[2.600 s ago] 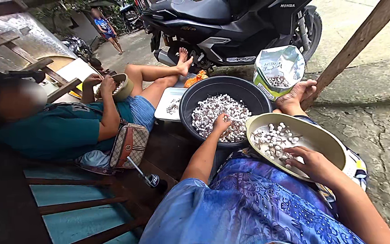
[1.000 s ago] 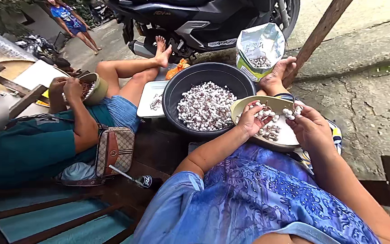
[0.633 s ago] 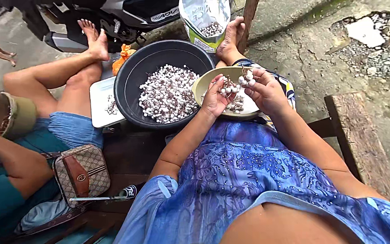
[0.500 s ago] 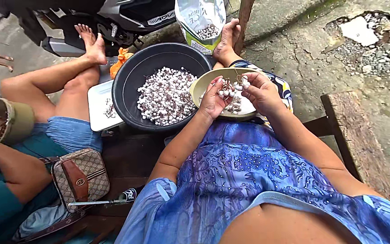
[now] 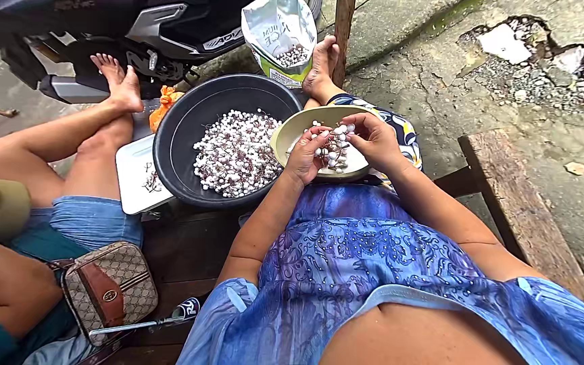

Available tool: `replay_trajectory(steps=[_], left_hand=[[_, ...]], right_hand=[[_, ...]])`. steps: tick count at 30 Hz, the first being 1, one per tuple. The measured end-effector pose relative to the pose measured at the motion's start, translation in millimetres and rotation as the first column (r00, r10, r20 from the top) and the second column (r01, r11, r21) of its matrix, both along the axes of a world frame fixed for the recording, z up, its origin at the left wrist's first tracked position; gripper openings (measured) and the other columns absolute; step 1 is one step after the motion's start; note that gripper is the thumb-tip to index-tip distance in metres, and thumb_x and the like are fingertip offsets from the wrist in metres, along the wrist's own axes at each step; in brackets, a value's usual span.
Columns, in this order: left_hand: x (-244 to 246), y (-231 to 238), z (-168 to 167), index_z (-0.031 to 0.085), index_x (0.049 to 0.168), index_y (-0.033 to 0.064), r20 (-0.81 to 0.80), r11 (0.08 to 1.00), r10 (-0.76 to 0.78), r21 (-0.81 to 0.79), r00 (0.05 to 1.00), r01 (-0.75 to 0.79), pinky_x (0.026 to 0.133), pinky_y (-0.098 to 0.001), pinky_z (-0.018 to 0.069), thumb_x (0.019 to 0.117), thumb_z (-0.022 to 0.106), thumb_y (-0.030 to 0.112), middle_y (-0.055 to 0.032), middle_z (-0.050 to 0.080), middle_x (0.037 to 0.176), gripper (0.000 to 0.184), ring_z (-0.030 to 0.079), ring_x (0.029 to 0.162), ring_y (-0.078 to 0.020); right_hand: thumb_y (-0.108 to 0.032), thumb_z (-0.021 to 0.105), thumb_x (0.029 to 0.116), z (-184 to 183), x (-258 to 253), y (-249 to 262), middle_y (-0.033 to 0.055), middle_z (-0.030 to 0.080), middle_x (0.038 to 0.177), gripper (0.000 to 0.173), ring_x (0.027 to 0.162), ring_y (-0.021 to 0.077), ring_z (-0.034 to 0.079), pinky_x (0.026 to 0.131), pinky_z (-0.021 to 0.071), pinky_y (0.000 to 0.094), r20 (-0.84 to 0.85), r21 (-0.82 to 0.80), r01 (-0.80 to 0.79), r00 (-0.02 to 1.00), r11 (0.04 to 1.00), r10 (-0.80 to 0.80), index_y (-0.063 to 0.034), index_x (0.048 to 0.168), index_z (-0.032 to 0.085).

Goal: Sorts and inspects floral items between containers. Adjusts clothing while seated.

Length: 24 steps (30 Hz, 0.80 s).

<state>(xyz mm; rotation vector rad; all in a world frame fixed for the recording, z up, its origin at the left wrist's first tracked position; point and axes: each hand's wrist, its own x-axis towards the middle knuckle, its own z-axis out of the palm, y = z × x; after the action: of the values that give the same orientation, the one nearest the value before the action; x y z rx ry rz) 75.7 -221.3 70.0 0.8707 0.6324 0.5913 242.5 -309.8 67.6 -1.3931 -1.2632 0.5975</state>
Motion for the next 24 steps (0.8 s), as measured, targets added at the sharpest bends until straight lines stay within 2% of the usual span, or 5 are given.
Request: replay_trajectory(steps=[5, 10, 15, 19, 24], left_hand=[[-1.9, 2.5, 3.5, 0.062, 0.106, 0.0164, 0.006, 0.997, 0.067, 0.032, 0.998, -0.067, 0.059, -0.0241, 0.0561, 0.1064, 0.049, 0.012, -0.0009, 0.069, 0.092, 0.013, 0.066, 0.072, -0.0087], [-5.4, 6.9, 4.4, 0.062, 0.106, 0.0169, 0.006, 0.994, 0.111, 0.016, 0.994, -0.111, 0.062, -0.0260, 0.0579, 0.1067, 0.050, 0.014, -0.0013, 0.069, 0.092, 0.013, 0.067, 0.074, -0.0100], [-9.9, 7.5, 3.2, 0.064, 0.106, 0.0142, -0.021, 0.990, -0.003, 0.141, 1.000, 0.006, 0.059, -0.0215, 0.0551, 0.1044, 0.052, 0.008, -0.0004, 0.070, 0.092, 0.014, 0.065, 0.070, -0.0065], [-8.3, 4.7, 6.2, 0.067, 0.108, 0.0100, -0.082, 0.961, -0.034, 0.272, 0.996, 0.055, 0.058, -0.0198, 0.0540, 0.1018, 0.056, 0.004, 0.0000, 0.070, 0.093, 0.014, 0.064, 0.069, -0.0044], [-8.8, 7.7, 3.5, 0.067, 0.107, 0.0093, -0.093, 0.965, 0.025, 0.262, 0.995, 0.000, 0.056, -0.0186, 0.0524, 0.1024, 0.056, 0.004, 0.0001, 0.070, 0.091, 0.013, 0.062, 0.066, -0.0036]], right_hand=[[-0.001, 0.065, 0.0948, 2.2, 1.9, -0.3, 0.0120, 0.070, 0.116, 0.030, 0.091, 0.0106, 0.068, 0.084, 0.0574, 0.0276, 0.017, 0.005, 0.016, 1.000, 1.000, -0.016, 0.0007, 0.125, 0.064], [-0.002, 0.057, 0.0975, -0.5, 9.6, -0.2, 0.0131, 0.071, 0.116, 0.025, 0.092, 0.0130, 0.068, 0.084, 0.0561, 0.0299, 0.109, 0.036, 0.093, 0.989, 0.995, -0.096, 0.0001, 0.120, 0.068], [-0.016, 0.067, 0.0971, 4.4, 9.0, -3.1, 0.0145, 0.068, 0.127, 0.040, 0.104, 0.0179, 0.069, 0.087, 0.0569, 0.0337, 0.090, -0.004, -0.012, 0.996, 1.000, 0.012, -0.0018, 0.134, 0.062], [-0.003, 0.067, 0.0949, 2.1, 4.4, -1.8, 0.0124, 0.072, 0.110, 0.024, 0.087, 0.0102, 0.069, 0.083, 0.0578, 0.0269, 0.083, 0.040, -0.062, 0.995, 0.997, 0.059, 0.0009, 0.119, 0.069], [0.001, 0.064, 0.0937, 1.5, 8.5, -1.7, 0.0157, 0.069, 0.105, 0.017, 0.087, 0.0183, 0.065, 0.081, 0.0549, 0.0320, 0.231, 0.073, 0.043, 0.971, 0.996, -0.059, 0.0000, 0.108, 0.073]])
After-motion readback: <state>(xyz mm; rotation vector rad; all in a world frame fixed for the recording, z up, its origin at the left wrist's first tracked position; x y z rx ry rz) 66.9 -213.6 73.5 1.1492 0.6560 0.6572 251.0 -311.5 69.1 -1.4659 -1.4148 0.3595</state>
